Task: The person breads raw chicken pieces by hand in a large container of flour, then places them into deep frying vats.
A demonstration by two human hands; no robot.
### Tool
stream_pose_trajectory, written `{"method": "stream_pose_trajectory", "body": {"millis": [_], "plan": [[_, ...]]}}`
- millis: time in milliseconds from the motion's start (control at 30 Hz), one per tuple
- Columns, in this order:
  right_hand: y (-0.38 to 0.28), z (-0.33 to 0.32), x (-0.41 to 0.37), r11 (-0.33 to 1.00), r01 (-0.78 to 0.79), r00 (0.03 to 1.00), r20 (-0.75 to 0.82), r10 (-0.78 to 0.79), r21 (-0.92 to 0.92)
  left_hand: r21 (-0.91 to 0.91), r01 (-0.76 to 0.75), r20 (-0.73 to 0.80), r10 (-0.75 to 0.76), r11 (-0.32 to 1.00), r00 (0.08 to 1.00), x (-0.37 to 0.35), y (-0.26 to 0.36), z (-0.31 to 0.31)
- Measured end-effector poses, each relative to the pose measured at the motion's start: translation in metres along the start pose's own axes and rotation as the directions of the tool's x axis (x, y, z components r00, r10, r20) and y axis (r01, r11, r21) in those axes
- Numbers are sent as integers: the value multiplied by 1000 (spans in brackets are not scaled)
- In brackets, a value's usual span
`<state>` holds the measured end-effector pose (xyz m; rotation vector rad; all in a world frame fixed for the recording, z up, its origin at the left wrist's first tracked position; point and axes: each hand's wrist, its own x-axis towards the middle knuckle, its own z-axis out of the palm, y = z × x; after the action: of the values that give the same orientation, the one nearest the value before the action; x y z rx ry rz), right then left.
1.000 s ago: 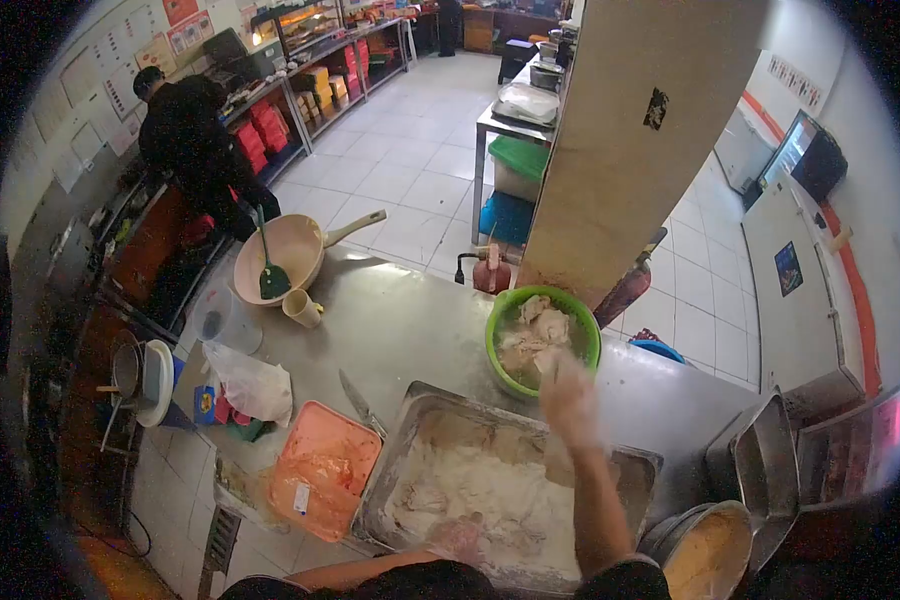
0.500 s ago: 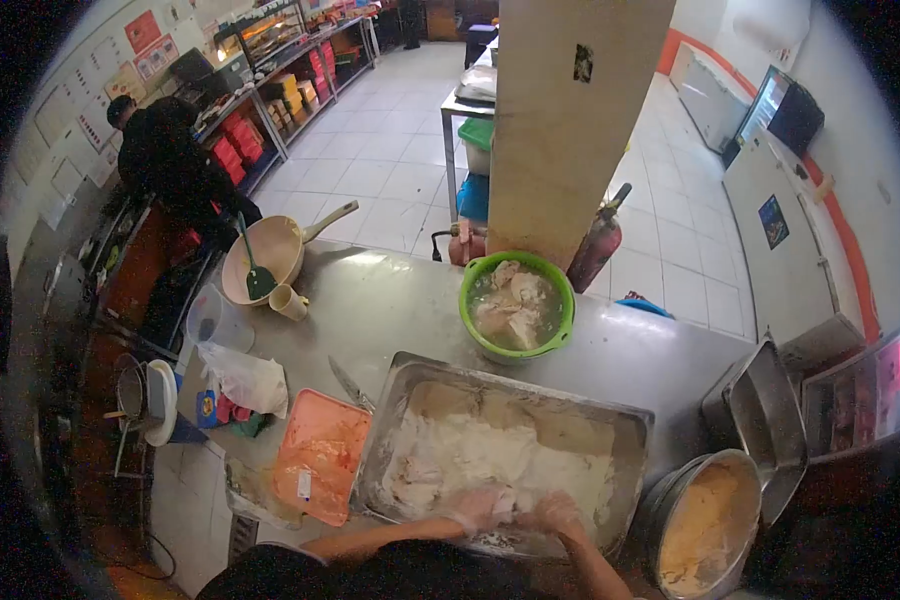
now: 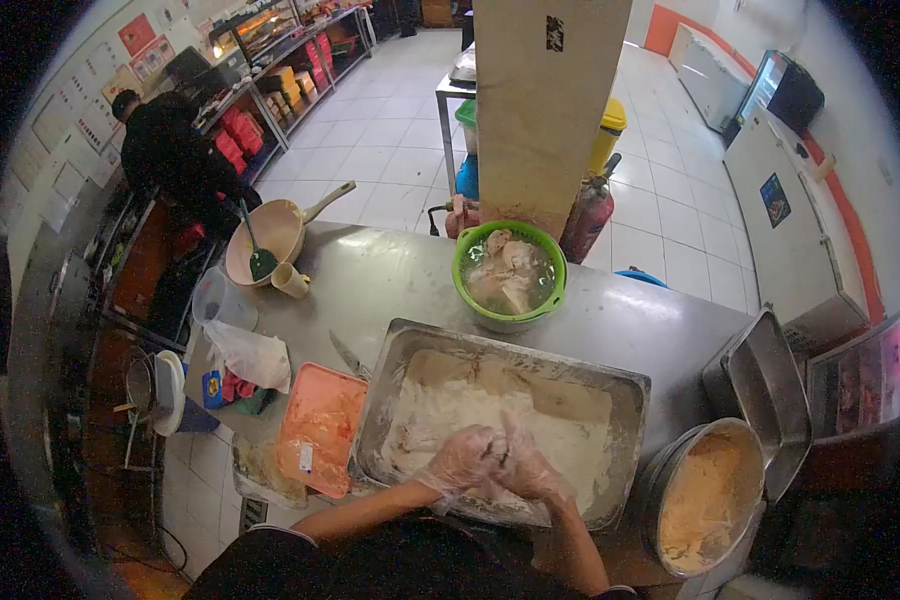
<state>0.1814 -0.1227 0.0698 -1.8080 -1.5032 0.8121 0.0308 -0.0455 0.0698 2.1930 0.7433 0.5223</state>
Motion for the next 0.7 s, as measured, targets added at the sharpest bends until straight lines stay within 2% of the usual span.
{"method": "stream_pose_trajectory", "body": {"millis": [33, 67, 100, 133, 167, 200, 233, 267, 300, 333, 367, 400, 433, 467, 500, 567, 600, 633, 667, 700], "plan": [[-5, -2, 3, 999, 32, 999, -3, -32, -21, -89, 52, 21, -50, 995, 999, 1, 1, 0], [-10, -10, 6, 994, -109, 978, 179, 111, -19, -90, 56, 18, -55, 994, 998, -1, 0, -2], [-11, -16, 8, 968, -248, 901, 357, 249, -48, -251, 169, 73, -155, 953, 985, -1, 7, -12], [-2, -19, 5, 967, -248, 896, 366, 251, -56, -401, 280, 141, -243, 872, 960, -2, 9, -19], [12, -21, -2, 979, -151, 942, 279, 184, -137, -409, 287, 142, -251, 866, 958, -5, 3, -25], [8, -25, -1, 973, -59, 976, 193, 103, -224, -291, 291, 112, -270, 911, 956, -9, -7, -35], [4, -38, 3, 972, -65, 974, 198, 111, -225, -166, 295, 85, -284, 941, 955, -14, -18, -43], [-29, -69, 18, 961, -204, 919, 300, 254, -189, 99, 364, 104, -373, 926, 922, -21, -41, -37], [-50, -90, 37, 921, -351, 829, 403, 389, -167, 356, 396, 111, -459, 846, 881, -33, -75, -22], [-50, -99, 53, 981, -189, 917, 349, 193, -48, 553, 309, 193, -480, 774, 856, -50, -112, -4], [-50, -111, 69, 999, -16, 965, 261, 3, 47, 628, 234, 256, -481, 742, 839, -61, -121, 4], [-54, -125, 87, 954, -264, 919, 338, 204, 144, 689, 148, 317, -480, 709, 818, -72, -130, 13], [-54, -127, 107, 917, 213, 976, 32, -215, -337, 682, 206, 261, -497, 702, 828, -71, -123, 10], [-63, -132, 133, 922, 189, 975, -45, -217, -339, 675, 267, 196, -516, 687, 834, -66, -116, 6], [-78, -137, 158, 945, 61, 995, -57, -84, -322, 668, 253, 212, -505, 700, 837, -52, -104, -6], [-85, -147, 214, 975, -106, 993, 33, 114, -197, 557, 475, 394, -720, 681, 571, -25, -89, -36], [-53, -138, 238, 971, -24, 999, 40, 35, -239, 556, 488, 380, -728, 672, 570, -24, -93, -35], [-22, -128, 262, 958, 57, 998, 46, -45, -281, 472, 526, 415, -704, 708, 576, -25, -101, -32], [28, -113, 289, 849, 287, 930, -83, -358, -443, 385, 564, 435, -682, 731, 587, -25, -109, -31], [46, -102, 319, 656, 446, 740, -162, -653, -608, 390, 588, 387, -705, 709, 593, -29, -114, -28]]}}
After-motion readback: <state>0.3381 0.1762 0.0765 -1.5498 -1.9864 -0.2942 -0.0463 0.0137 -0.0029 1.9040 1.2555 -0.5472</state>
